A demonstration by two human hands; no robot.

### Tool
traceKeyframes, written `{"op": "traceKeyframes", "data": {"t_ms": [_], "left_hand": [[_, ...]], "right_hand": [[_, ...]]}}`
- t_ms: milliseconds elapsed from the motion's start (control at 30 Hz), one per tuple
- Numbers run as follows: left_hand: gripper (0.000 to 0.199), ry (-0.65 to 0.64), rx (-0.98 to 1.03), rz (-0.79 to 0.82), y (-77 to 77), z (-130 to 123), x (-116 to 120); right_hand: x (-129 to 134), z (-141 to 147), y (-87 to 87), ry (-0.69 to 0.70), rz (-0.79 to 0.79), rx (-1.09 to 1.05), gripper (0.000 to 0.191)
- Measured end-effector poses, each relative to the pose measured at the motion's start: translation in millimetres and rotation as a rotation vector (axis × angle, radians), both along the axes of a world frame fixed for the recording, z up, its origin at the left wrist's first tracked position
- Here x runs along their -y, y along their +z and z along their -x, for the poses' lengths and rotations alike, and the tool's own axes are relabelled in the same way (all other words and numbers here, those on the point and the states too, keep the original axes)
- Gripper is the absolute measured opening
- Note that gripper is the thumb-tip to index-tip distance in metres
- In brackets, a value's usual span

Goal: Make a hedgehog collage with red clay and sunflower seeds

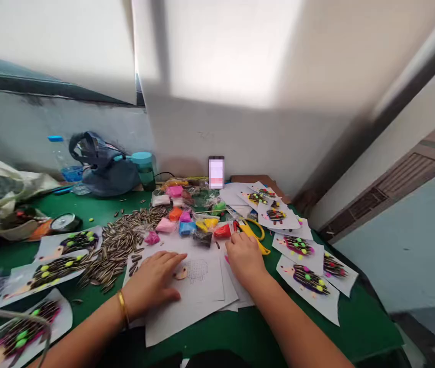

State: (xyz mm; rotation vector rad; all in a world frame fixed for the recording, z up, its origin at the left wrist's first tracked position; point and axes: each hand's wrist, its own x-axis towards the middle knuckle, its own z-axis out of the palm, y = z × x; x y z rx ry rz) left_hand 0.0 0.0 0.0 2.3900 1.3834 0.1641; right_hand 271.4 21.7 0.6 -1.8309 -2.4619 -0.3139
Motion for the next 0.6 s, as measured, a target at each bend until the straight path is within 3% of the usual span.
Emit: {"op": "traceKeyframes", "data": {"t_ms": [133,267,400,600], "left_hand": [[0.082,0.005,0.014,-0.003,0.0,-1.4,1.4],[0.08,0.013,0.019,-0.006,1.8,-1.6,1.4],[0.077,-0.001,0.058,-0.043,0.1,-0.5,-0.9],[0.057,0.003,0.23,-0.186,2.6,-1.9,-1.0]], "right_hand": [[5.6,-6.9,-0.5,0.029,-0.114,-0.144,0.009],[9.2,-5.2,-3.5,0.105,-0.178,-0.452,0.02],[16.0,14.8,-3.9,0.322,-0.063,-0.587,0.023],[29.8,52.2,0.8,0.411,0.141,-0.756,0.016]]}}
